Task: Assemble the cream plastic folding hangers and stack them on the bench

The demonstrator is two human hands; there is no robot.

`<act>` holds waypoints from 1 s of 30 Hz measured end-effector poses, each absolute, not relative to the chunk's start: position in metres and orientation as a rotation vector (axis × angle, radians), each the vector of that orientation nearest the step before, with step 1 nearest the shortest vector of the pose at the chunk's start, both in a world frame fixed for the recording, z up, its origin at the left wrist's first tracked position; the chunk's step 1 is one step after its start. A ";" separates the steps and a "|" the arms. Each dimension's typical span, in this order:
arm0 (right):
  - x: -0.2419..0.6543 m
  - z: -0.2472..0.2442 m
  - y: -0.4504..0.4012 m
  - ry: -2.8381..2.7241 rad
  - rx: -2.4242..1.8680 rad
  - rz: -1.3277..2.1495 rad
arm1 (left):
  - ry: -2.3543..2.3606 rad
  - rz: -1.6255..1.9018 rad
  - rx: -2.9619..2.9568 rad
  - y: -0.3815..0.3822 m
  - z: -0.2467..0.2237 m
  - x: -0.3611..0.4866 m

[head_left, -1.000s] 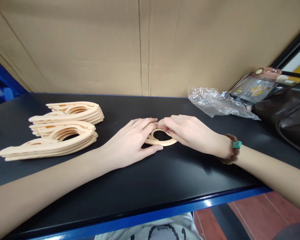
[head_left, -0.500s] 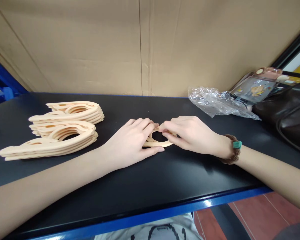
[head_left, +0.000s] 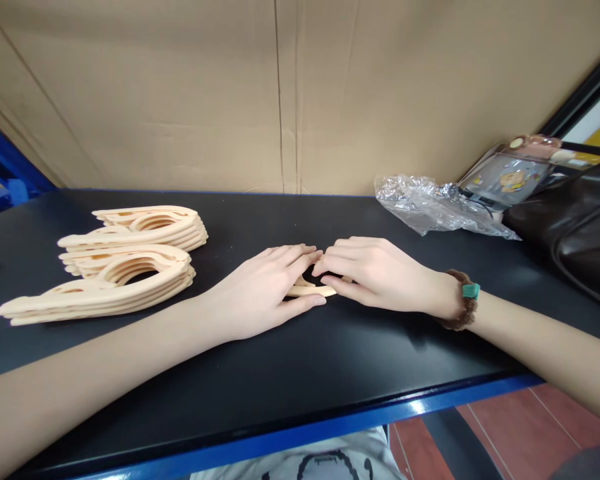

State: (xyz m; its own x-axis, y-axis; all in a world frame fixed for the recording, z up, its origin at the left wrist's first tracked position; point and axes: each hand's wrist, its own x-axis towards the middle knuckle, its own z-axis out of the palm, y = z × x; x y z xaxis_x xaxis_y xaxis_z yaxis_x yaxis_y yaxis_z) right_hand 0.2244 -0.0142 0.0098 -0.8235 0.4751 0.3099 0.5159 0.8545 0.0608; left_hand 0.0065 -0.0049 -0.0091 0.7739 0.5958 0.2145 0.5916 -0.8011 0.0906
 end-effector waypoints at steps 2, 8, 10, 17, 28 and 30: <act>0.225 0.010 -0.014 -2.759 -0.759 -0.193 | 0.992 0.360 2.926 -0.005 -0.008 0.008; 0.224 0.010 -0.014 -2.784 -0.767 -0.196 | 1.000 0.342 2.932 -0.006 -0.006 0.010; 0.223 0.010 -0.014 -2.788 -0.766 -0.194 | 0.996 0.342 2.935 -0.006 -0.006 0.009; 0.223 0.010 -0.015 -2.818 -0.769 -0.212 | 0.987 0.326 2.949 -0.006 -0.006 0.008; 0.223 0.009 -0.015 -2.840 -0.779 -0.208 | 0.986 0.308 2.976 -0.007 -0.005 0.009; 0.224 0.009 -0.016 -2.844 -0.789 -0.209 | 0.989 0.305 2.981 -0.007 -0.005 0.009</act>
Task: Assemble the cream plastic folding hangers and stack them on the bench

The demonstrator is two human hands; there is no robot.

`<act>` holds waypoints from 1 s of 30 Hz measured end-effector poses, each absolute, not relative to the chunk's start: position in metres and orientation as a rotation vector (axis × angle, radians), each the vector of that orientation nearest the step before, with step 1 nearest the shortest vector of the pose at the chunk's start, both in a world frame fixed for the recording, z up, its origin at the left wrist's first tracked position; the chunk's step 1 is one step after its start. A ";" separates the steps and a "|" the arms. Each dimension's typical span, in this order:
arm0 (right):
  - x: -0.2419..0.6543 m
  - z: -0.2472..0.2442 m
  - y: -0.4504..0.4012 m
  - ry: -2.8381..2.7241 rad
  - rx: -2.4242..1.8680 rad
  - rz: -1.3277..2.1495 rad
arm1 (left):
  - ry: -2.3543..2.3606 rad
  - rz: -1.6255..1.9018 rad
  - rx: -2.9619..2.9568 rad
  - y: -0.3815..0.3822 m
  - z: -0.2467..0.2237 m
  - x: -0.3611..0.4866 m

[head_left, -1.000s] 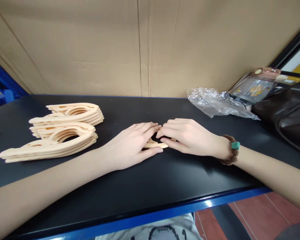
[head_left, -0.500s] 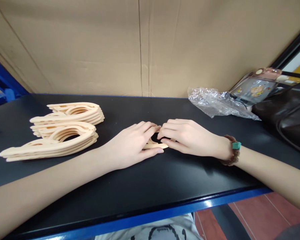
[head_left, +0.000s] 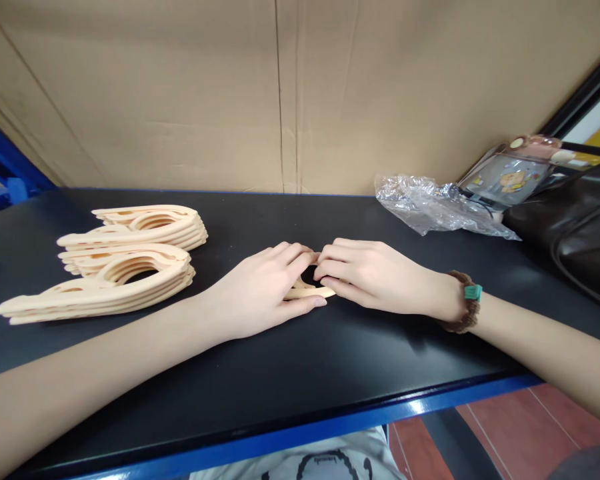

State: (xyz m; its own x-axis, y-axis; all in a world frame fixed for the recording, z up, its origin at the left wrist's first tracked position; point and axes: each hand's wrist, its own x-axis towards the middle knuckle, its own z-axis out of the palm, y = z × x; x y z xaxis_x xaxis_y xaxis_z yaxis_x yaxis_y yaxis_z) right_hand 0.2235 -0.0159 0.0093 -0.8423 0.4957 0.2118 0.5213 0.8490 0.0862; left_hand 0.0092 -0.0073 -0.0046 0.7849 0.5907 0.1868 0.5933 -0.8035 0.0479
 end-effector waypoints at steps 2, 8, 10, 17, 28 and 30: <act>0.223 0.009 -0.016 -2.850 -0.799 -0.209 | -0.982 -0.302 -2.952 -0.007 -0.004 0.010; 0.223 0.009 -0.016 -2.843 -0.805 -0.206 | -0.971 -0.318 -2.956 -0.006 -0.003 0.011; 0.223 0.008 -0.016 -2.839 -0.805 -0.205 | -0.973 -0.311 -2.955 -0.006 -0.004 0.010; 0.222 0.008 -0.017 -2.843 -0.821 -0.221 | -0.973 -0.305 -2.956 -0.008 -0.004 0.010; 0.220 0.010 -0.018 -2.855 -0.849 -0.230 | -0.964 -0.293 -2.953 -0.006 -0.005 0.010; 0.220 0.010 -0.018 -2.860 -0.857 -0.231 | -0.964 -0.292 -2.955 -0.006 -0.005 0.009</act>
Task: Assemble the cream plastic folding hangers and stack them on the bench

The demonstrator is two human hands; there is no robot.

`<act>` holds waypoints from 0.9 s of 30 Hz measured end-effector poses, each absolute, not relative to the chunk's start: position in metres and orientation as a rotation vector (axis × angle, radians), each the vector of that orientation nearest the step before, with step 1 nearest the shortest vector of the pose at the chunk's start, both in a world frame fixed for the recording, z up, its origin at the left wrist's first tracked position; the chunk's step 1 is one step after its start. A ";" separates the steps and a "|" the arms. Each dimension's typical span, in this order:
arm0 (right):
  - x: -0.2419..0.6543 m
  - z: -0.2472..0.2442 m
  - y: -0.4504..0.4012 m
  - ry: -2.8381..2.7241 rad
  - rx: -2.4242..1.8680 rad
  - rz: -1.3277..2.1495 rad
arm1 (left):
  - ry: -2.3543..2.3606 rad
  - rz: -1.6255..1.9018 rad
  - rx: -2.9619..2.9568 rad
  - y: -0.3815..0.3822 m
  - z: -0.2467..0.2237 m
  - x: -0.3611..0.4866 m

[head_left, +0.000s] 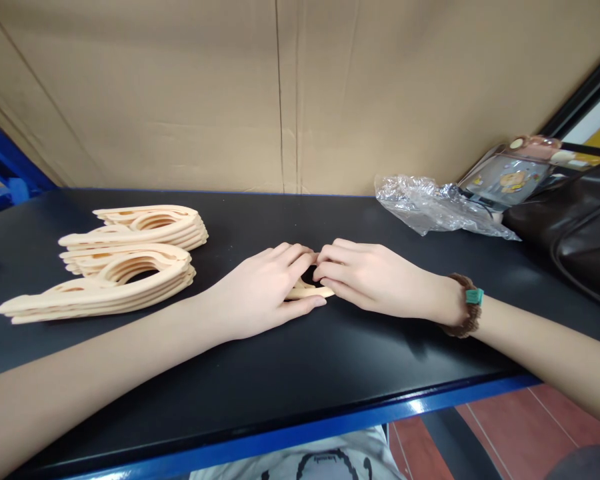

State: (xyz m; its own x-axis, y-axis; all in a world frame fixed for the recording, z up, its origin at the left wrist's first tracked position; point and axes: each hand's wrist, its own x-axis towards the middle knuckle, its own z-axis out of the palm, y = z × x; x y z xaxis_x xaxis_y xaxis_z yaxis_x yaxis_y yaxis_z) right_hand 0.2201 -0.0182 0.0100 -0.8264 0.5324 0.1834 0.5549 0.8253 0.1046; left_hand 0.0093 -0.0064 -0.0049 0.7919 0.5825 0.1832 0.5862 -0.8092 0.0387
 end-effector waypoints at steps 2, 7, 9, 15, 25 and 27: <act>0.220 0.010 -0.018 -2.862 -0.860 -0.234 | -0.963 -0.291 -2.956 -0.007 -0.005 0.009; 0.221 0.010 -0.019 -2.856 -0.843 -0.251 | -0.945 -0.299 -2.951 -0.007 -0.005 0.009; 0.221 0.010 -0.019 -2.850 -0.841 -0.258 | -0.940 -0.303 -2.948 -0.006 -0.005 0.010; 0.219 0.009 -0.019 -2.852 -0.842 -0.250 | -0.954 -0.292 -2.951 -0.006 -0.005 0.010; 0.220 0.009 -0.019 -2.851 -0.836 -0.256 | -0.935 -0.296 -2.946 -0.006 -0.005 0.009; 0.220 0.009 -0.019 -2.856 -0.840 -0.252 | -0.936 -0.294 -2.942 -0.006 -0.005 0.009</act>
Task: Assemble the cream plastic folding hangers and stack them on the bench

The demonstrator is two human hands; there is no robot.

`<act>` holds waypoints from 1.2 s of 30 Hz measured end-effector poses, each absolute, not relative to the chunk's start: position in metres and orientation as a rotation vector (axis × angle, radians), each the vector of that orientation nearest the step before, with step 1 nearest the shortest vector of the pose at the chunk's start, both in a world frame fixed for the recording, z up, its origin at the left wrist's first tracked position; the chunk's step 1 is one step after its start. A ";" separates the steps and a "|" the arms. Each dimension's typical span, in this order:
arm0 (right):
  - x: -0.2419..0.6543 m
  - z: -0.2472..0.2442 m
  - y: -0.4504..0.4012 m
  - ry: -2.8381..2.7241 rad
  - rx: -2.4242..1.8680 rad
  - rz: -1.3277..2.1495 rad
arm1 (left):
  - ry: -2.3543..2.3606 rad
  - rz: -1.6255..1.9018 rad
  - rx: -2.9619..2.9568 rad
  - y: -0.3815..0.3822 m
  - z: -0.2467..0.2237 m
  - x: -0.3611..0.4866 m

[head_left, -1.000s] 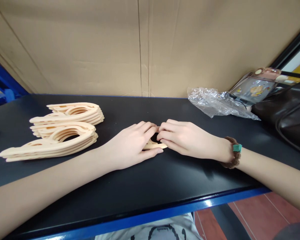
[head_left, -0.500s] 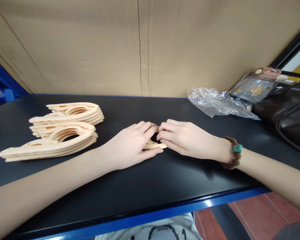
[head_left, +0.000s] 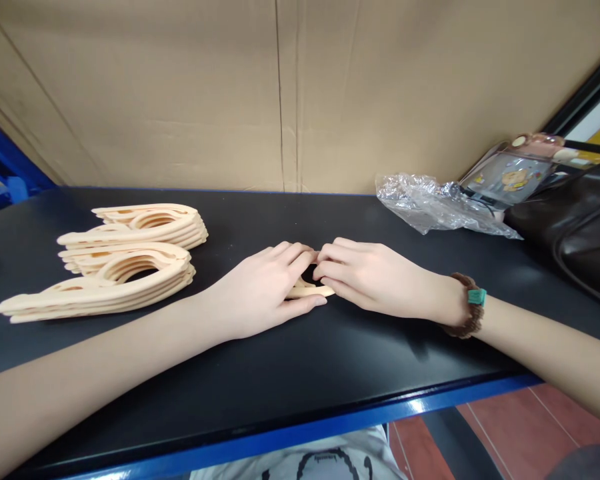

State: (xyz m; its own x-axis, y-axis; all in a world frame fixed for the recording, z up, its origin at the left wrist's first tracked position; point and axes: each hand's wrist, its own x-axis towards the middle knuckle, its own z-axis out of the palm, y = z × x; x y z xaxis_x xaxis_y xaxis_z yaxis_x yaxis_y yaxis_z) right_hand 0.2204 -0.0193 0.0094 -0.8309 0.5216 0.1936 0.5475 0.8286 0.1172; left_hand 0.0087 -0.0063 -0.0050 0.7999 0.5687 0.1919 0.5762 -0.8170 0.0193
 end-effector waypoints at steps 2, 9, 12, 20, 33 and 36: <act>0.220 0.010 -0.020 -2.860 -0.843 -0.248 | -0.938 -0.295 -2.941 -0.006 -0.005 0.009; 0.219 0.010 -0.020 -2.858 -0.841 -0.241 | -0.964 -0.291 -2.959 -0.007 -0.004 0.010; 0.219 0.010 -0.020 -2.857 -0.845 -0.248 | -0.957 -0.282 -2.956 -0.007 -0.004 0.010; 0.220 0.009 -0.020 -2.858 -0.836 -0.259 | -0.941 -0.292 -2.951 -0.007 -0.005 0.010; 0.220 0.009 -0.020 -2.853 -0.823 -0.278 | -0.933 -0.307 -2.957 -0.006 -0.005 0.010; 0.220 0.010 -0.020 -2.858 -0.830 -0.272 | -0.934 -0.297 -2.957 -0.006 -0.005 0.010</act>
